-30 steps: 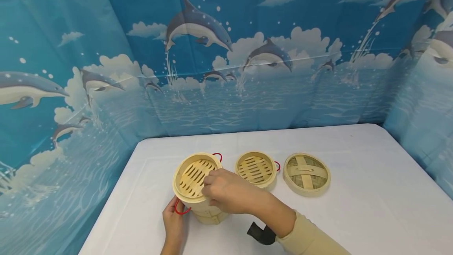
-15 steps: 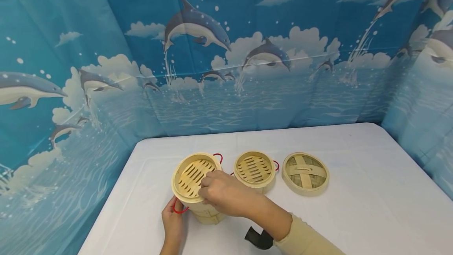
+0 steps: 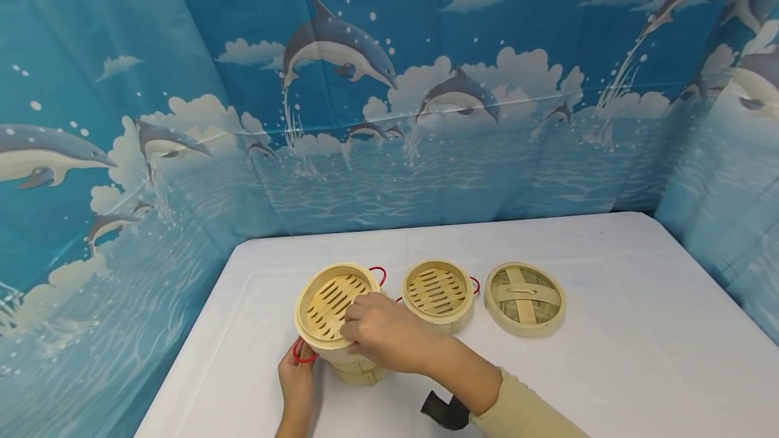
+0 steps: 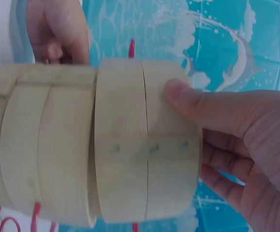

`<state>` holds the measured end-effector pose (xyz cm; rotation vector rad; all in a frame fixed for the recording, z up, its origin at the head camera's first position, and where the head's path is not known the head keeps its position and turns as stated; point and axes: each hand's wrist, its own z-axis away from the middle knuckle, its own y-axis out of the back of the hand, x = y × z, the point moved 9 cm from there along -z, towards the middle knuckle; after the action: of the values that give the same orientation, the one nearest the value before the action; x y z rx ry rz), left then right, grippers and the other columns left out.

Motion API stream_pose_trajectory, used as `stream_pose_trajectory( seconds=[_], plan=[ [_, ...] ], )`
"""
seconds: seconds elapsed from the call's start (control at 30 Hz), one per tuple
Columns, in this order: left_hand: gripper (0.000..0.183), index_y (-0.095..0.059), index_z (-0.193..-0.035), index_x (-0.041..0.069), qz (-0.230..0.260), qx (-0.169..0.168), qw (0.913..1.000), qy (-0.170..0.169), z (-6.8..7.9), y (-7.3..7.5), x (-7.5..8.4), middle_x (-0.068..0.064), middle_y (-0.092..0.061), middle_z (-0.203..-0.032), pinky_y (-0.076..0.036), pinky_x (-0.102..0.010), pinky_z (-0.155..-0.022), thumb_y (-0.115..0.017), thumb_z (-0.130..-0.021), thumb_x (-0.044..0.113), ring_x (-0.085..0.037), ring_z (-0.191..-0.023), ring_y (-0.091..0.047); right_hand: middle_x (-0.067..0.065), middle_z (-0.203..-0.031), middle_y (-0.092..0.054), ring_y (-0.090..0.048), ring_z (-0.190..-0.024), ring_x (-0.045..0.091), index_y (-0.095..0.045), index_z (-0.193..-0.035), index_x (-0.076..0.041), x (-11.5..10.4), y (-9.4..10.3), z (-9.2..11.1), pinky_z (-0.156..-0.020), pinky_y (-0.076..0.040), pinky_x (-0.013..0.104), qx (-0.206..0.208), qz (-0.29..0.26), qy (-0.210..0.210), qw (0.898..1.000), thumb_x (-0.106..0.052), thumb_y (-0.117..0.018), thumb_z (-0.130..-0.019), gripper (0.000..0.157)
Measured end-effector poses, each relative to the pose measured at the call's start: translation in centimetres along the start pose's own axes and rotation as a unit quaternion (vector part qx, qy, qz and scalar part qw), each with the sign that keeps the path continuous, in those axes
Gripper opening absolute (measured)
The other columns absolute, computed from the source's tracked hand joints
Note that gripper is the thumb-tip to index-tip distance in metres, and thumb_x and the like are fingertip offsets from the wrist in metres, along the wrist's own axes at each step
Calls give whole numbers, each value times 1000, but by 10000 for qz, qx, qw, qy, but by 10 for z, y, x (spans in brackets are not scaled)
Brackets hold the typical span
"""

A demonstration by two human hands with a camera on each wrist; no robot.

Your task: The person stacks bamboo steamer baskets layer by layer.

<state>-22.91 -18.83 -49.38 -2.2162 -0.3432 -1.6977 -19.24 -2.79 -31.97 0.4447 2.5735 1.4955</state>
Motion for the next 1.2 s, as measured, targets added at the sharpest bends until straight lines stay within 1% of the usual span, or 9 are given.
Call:
stream_pose_trajectory(
  seconds=[0.17, 0.37, 0.57, 0.7, 0.8, 0.87, 1.03, 1.13, 1.2],
  plan=[
    [41, -44, -122, -19, -21, -6, 10000, -23, 1, 1, -1, -29, -46, -125, -41, -14, -89, -53, -93, 9, -8, -114, -49, -6, -88, -61, -53, -86, 10, -65, -87, -14, 13, 7, 9, -78, -46, 25, 38, -329, -30, 9994, -19, -78, -73, 20],
    [37, -45, -121, -19, 68, -101, 9996, -263, 1, 0, 3, -30, -47, -122, -45, -15, -85, -52, -93, 5, 0, -105, -53, -6, -92, -63, -53, -91, 10, -67, -93, -13, 20, 9, 13, -80, -46, 25, -105, -673, -74, 9977, -14, -77, -75, 21],
    [37, -45, -121, -19, 175, -119, 9994, -288, 0, -1, 3, -29, -49, -121, -46, -16, -84, -52, -93, 4, -2, -103, -55, -5, -92, -63, -54, -92, 11, -67, -91, -12, 24, 12, 13, -81, -47, 26, -142, -662, -40, 9977, -11, -79, -71, 24],
    [37, -45, -121, -20, 122, -106, 9993, -333, 0, 0, 4, -31, -48, -121, -46, -15, -84, -51, -93, 3, 0, -103, -54, -6, -91, -62, -54, -91, 10, -68, -90, -11, 26, 13, 13, -80, -47, 26, -162, -746, -114, 9970, -10, -79, -71, 22],
    [37, -45, -121, -20, 76, -95, 9995, -285, 0, 0, 3, -31, -47, -122, -45, -15, -85, -51, -93, 3, 0, -103, -53, -6, -90, -62, -54, -90, 9, -68, -90, -11, 26, 13, 13, -80, -47, 24, -150, -755, -143, 9969, -10, -78, -71, 22],
    [37, -46, -121, -18, 28, -45, 9999, -150, 0, 1, 1, -29, -48, -123, -44, -15, -86, -52, -94, 7, -2, -106, -52, -7, -90, -62, -54, -90, 9, -68, -90, -12, 25, 12, 13, -80, -46, 24, -133, -741, -155, 9970, -10, -78, -71, 21],
    [38, -51, -119, -16, -118, 170, 9996, 198, -1, 3, -5, -24, -51, -124, -43, -15, -88, -52, -95, 14, -12, -114, -50, -7, -89, -61, -53, -88, 8, -68, -91, -13, 22, 10, 13, -79, -46, 23, -119, -739, -140, 9971, -11, -78, -72, 21],
    [36, -51, -118, -16, -177, 241, 9993, 205, -1, 4, -5, -24, -53, -122, -43, -14, -87, -52, -95, 12, -7, -112, -50, -6, -90, -61, -54, -88, 8, -67, -91, -12, 19, 9, 12, -79, -46, 22, -68, -733, -84, 9972, -12, -78, -72, 21],
    [35, -52, -118, -16, -173, 288, 9992, 216, -1, 4, -5, -23, -58, -114, -45, -13, -83, -52, -95, 10, -2, -101, -54, -6, -90, -61, -54, -88, 8, -67, -90, -12, 17, 8, 12, -79, -46, 21, -21, -714, -56, 9974, -13, -78, -72, 21]
  ],
)
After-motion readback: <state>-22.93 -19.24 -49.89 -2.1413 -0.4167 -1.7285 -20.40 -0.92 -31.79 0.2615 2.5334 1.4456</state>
